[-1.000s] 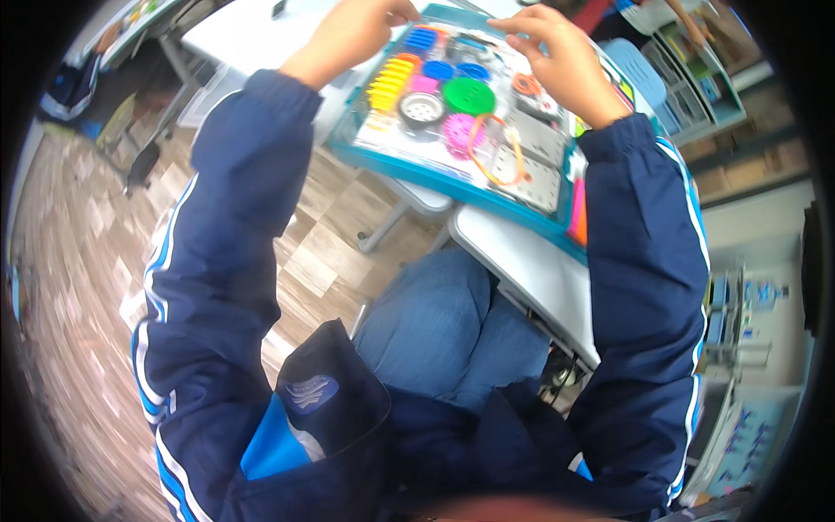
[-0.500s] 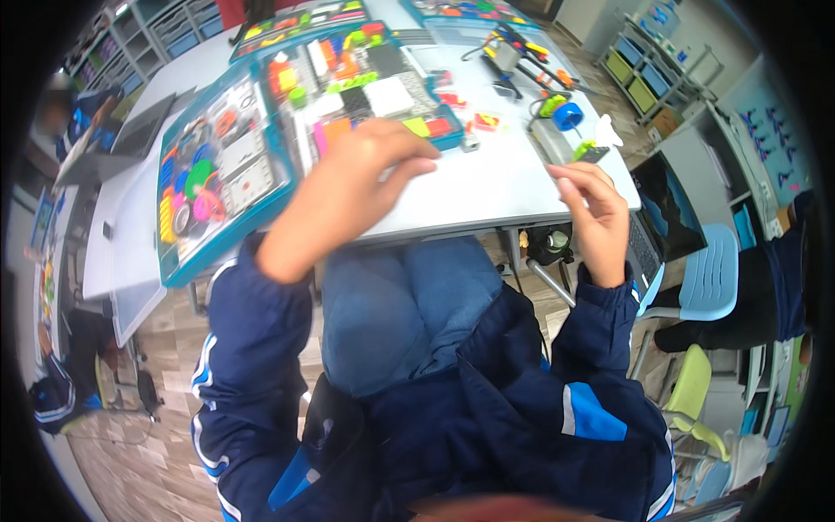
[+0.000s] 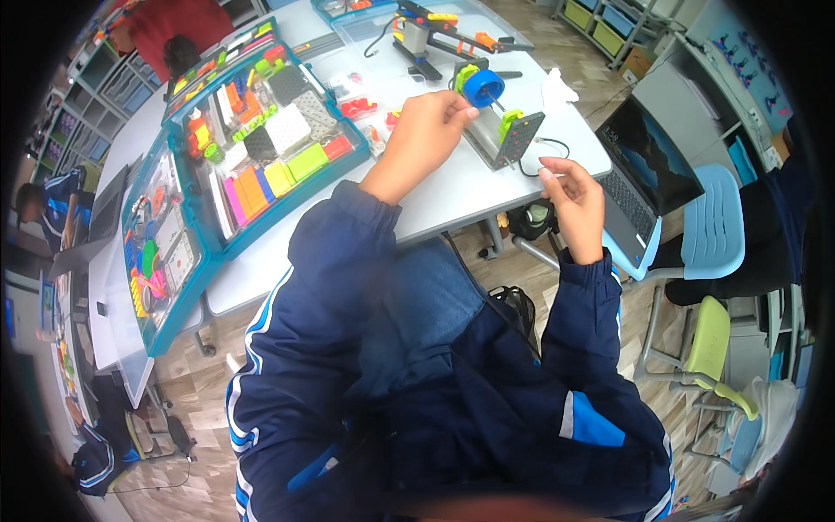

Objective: The person organizes colorful plastic components in a clear storage case, then picks up a small blue piece and a perforated board. They place the board into the case and continue arranging items, including a small motor-like device, within the kit.

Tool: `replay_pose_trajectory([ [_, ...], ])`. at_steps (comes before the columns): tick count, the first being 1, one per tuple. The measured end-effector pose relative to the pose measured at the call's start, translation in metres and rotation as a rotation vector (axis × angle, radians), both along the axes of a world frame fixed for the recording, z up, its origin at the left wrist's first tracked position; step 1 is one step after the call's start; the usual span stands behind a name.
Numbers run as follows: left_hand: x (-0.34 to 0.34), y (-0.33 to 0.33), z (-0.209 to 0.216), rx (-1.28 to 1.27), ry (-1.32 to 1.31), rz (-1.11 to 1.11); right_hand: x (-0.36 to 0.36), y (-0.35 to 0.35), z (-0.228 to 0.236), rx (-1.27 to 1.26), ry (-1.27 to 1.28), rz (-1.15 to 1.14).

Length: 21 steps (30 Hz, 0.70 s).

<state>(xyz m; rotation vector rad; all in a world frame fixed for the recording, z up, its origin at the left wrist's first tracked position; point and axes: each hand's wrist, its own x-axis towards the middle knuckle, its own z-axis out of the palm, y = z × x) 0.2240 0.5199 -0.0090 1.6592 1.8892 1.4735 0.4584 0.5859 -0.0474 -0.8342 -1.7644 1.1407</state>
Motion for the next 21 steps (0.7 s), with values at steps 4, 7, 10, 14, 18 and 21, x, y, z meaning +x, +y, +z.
replay_pose_trajectory([
  [4, 0.011, 0.001, -0.014, 0.071, 0.076, -0.116, -0.010, 0.001, -0.012, -0.010, 0.027, -0.025],
  [7, 0.010, -0.001, -0.020, 0.177, 0.107, -0.102, -0.017, -0.002, -0.011, 0.078, -0.054, -0.063],
  [10, 0.003, 0.000, -0.022, 0.264, 0.073, 0.045, -0.027, -0.007, -0.006, 0.267, -0.101, -0.129],
  [14, -0.005, 0.004, -0.026, 0.276, 0.069, 0.186, -0.047, -0.013, -0.004, 0.533, -0.191, -0.198],
  [18, -0.003, 0.007, -0.035, 0.243, 0.031, 0.123, -0.057, -0.012, -0.009, 0.492, -0.231, -0.215],
  [21, -0.006, 0.008, -0.039, 0.218, 0.071, 0.112, -0.055, -0.009, -0.011, 0.485, -0.206, -0.232],
])
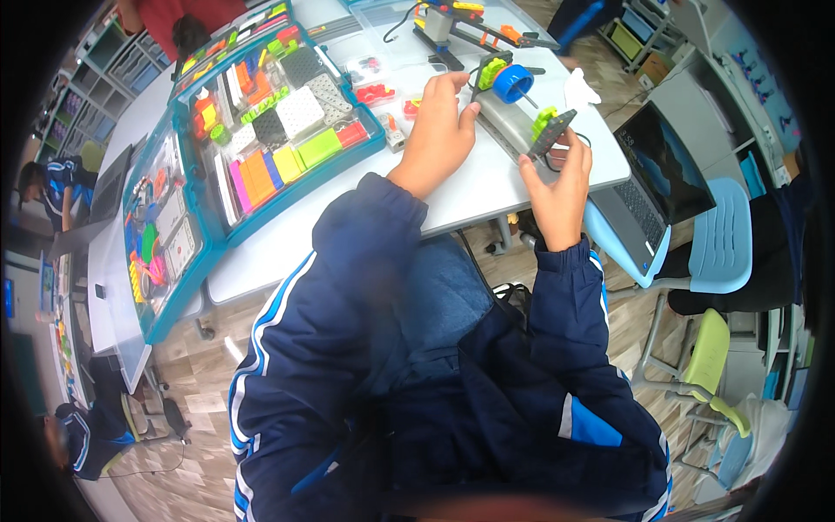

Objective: The person organizes colorful plastic components in a clear storage case, then picks up a small blue piece and a perforated board. They place the board into the case and continue arranging items, including a small motor-like device, within the kit.

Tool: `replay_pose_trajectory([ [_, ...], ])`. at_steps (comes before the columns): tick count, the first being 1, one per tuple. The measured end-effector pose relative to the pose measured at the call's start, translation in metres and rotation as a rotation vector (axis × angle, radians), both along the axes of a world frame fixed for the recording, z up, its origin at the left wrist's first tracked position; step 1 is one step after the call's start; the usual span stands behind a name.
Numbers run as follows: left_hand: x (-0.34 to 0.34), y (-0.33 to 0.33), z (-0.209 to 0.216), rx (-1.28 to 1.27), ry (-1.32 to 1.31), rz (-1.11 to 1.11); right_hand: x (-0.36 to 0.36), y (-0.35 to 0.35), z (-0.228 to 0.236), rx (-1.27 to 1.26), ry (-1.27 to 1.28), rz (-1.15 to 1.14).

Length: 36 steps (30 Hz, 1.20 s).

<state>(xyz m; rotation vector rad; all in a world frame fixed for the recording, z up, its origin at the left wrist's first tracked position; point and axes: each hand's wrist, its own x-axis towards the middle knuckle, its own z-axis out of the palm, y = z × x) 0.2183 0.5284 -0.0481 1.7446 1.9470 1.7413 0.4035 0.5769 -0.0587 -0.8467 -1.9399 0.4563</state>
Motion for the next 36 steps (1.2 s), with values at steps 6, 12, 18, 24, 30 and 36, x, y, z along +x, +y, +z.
replay_pose_trajectory([
  [6, 0.001, 0.000, -0.003, -0.036, 0.034, -0.008, 0.010, 0.016, 0.001, -0.048, 0.024, 0.065],
  [12, 0.000, -0.001, 0.002, -0.118, -0.130, -0.118, 0.009, 0.027, -0.003, -0.096, 0.014, 0.046],
  [18, 0.000, -0.004, 0.006, -0.051, -0.229, -0.042, 0.014, 0.055, -0.017, -0.195, 0.085, 0.196],
  [24, -0.001, -0.007, 0.011, -0.167, -0.222, -0.115, 0.016, 0.081, -0.023, -0.332, 0.197, 0.368],
  [30, -0.002, -0.008, 0.016, -0.213, -0.092, -0.061, 0.010, 0.096, -0.023, -0.356, 0.178, 0.210],
  [36, -0.001, -0.009, 0.011, -0.129, 0.142, 0.042, -0.002, 0.099, -0.029, -0.252, 0.191, 0.141],
])
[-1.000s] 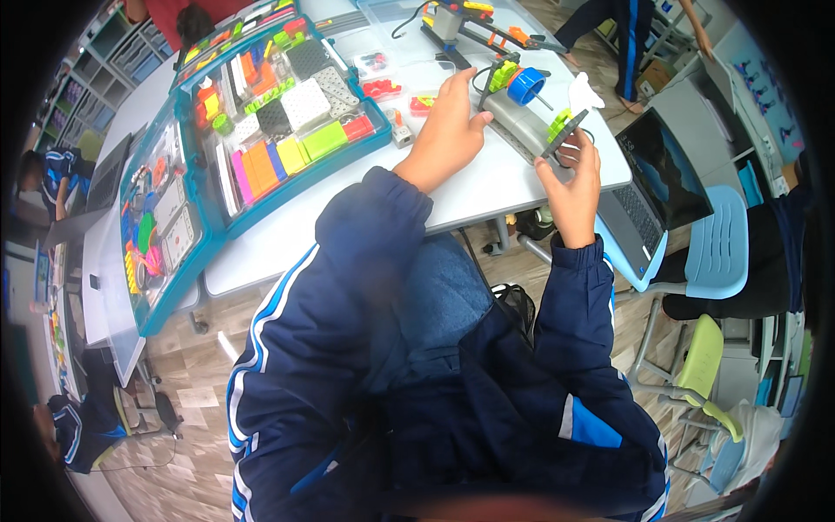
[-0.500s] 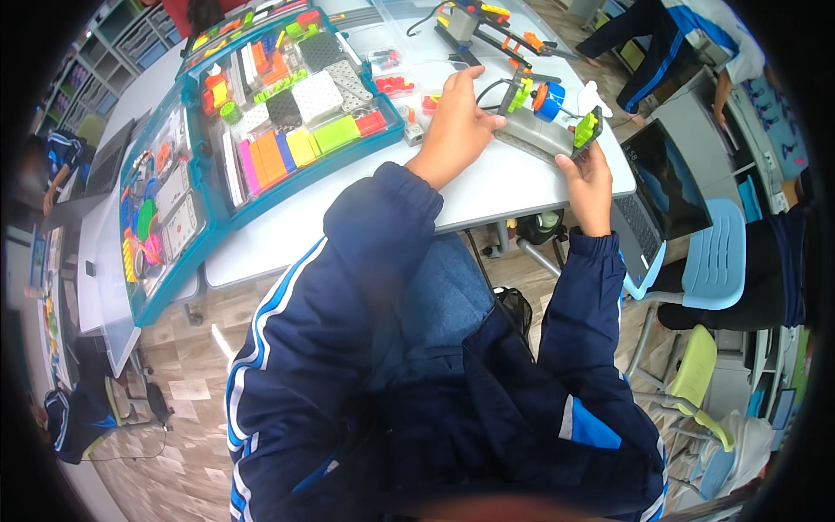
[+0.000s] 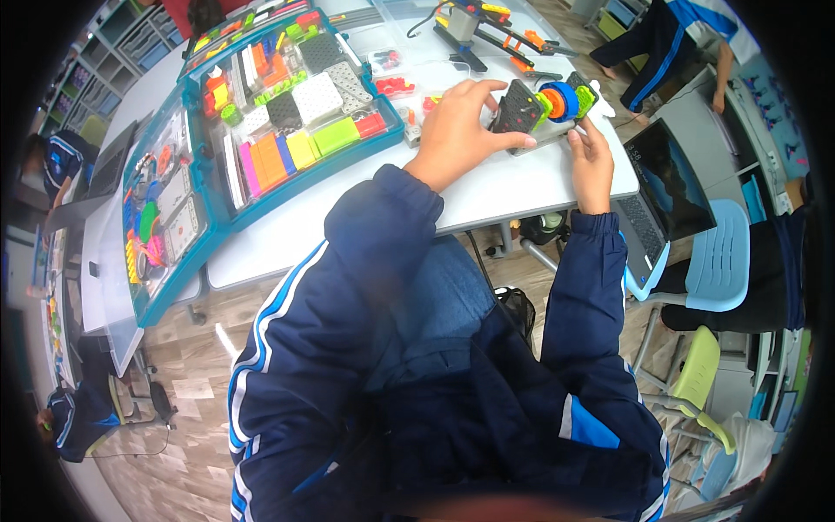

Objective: The person organizes colorful plastic components in a clear storage case, then picks up a small blue piece and a perforated board. They place the board into the case and continue arranging items, including a small motor-like device, within the kit.

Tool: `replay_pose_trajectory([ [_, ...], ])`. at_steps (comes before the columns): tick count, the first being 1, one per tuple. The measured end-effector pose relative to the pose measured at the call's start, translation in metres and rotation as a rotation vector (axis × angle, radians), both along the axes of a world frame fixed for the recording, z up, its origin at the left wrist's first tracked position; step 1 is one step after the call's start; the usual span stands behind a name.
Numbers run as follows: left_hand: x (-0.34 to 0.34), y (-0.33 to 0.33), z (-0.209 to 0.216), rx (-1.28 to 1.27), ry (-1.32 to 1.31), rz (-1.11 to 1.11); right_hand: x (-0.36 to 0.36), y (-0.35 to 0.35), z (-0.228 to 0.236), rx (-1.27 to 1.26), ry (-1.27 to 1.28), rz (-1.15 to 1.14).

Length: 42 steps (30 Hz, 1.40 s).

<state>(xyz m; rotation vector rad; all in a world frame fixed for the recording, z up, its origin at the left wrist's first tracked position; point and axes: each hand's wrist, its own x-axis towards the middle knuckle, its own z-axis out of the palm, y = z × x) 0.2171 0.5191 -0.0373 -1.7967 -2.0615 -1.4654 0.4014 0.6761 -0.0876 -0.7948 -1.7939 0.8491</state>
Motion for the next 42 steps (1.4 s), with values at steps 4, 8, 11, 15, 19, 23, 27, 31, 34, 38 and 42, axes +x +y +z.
replay_pose_trajectory([
  [4, 0.001, 0.006, -0.003, 0.147, -0.037, 0.029, -0.002, -0.010, 0.002, 0.170, -0.183, -0.001],
  [8, 0.001, 0.006, 0.000, 0.078, -0.165, 0.015, -0.004, -0.021, 0.010, 0.208, -0.249, -0.025],
  [11, 0.005, 0.004, 0.000, 0.173, -0.079, 0.055, -0.005, -0.027, 0.014, 0.144, -0.190, -0.038],
  [15, 0.007, 0.003, 0.000, 0.253, -0.017, 0.026, -0.006, -0.031, 0.016, 0.130, -0.118, -0.057],
  [19, 0.003, 0.001, 0.003, 0.069, -0.022, -0.056, -0.006, -0.036, 0.018, 0.121, -0.099, -0.112],
  [23, 0.000, -0.003, 0.009, 0.010, -0.257, -0.239, -0.006, -0.041, 0.021, 0.134, -0.070, -0.128],
  [27, -0.006, -0.004, 0.013, -0.060, -0.537, -0.488, -0.005, -0.042, 0.020, 0.123, -0.032, -0.163],
  [31, -0.011, -0.001, 0.007, -0.060, -0.586, -0.528, -0.004, -0.039, 0.018, 0.108, -0.036, -0.100],
  [34, -0.014, 0.004, -0.001, -0.023, -0.516, -0.465, -0.004, -0.035, 0.018, 0.153, -0.079, -0.066],
  [38, -0.011, 0.009, -0.009, 0.028, -0.254, -0.299, -0.004, -0.035, 0.016, 0.157, -0.110, -0.025],
  [42, -0.007, 0.008, -0.011, -0.035, -0.175, -0.203, -0.004, -0.031, 0.015, 0.125, -0.163, 0.002],
])
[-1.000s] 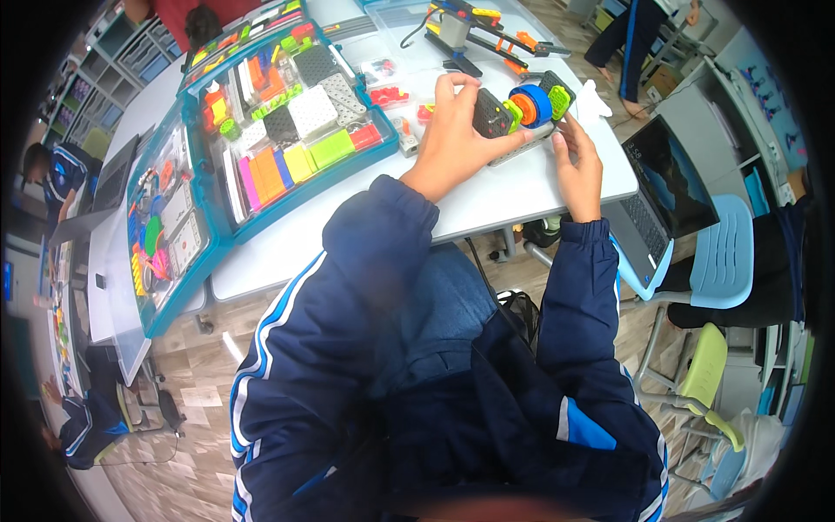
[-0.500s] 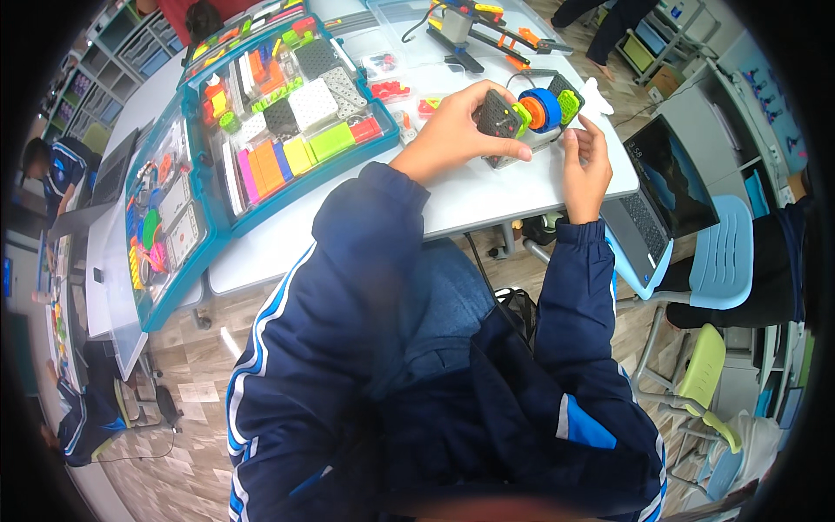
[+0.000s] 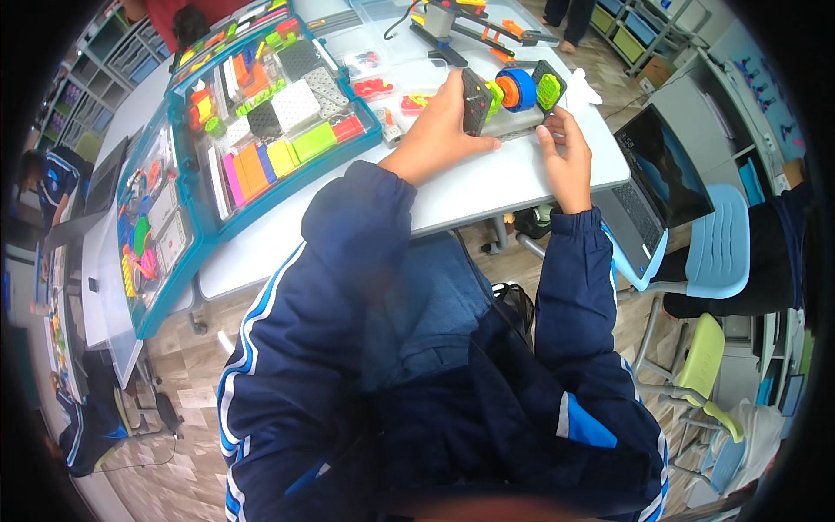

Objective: The person organizes colorful plastic components in a clear storage case, then picks up a small blue piece and a perforated board. They place the board into the case and continue arranging items, including a small motor-like device, within the kit.

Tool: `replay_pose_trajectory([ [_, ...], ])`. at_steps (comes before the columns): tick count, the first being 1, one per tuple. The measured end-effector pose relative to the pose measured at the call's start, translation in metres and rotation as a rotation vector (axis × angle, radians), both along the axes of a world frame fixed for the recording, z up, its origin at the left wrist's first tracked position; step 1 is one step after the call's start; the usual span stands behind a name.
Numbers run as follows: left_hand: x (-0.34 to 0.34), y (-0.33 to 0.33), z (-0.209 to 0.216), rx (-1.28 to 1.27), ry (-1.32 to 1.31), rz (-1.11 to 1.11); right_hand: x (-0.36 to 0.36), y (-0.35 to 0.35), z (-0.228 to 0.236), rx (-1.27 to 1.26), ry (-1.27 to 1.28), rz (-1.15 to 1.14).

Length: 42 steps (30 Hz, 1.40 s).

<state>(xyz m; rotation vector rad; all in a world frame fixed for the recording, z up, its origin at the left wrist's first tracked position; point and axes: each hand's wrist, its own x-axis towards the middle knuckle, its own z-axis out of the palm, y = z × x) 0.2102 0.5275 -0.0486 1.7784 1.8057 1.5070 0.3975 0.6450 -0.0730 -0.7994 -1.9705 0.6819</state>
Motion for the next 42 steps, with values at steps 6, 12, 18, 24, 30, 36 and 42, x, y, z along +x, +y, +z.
replay_pose_trajectory([
  [6, -0.006, -0.004, 0.004, -0.093, -0.089, -0.114, 0.002, 0.006, 0.001, 0.056, -0.095, 0.028],
  [12, -0.006, -0.004, 0.003, -0.132, -0.153, -0.163, 0.003, 0.027, 0.016, -0.256, 0.063, 0.538],
  [18, -0.004, -0.001, 0.003, -0.076, -0.150, -0.171, 0.004, 0.032, 0.016, -0.349, 0.149, 0.586],
  [24, 0.001, -0.002, 0.005, -0.029, -0.520, -0.248, 0.009, 0.032, 0.016, -0.438, 0.281, 0.568],
  [30, 0.005, -0.007, 0.014, -0.175, -0.737, -0.224, 0.014, 0.007, 0.032, 0.089, 0.332, 0.081],
  [36, 0.014, -0.010, 0.017, -0.290, -0.922, -0.172, 0.021, -0.053, 0.051, 0.627, -0.186, 0.189],
  [42, 0.009, -0.014, 0.021, -0.279, -0.877, -0.291, -0.002, -0.062, 0.053, 0.558, -0.315, 0.135],
])
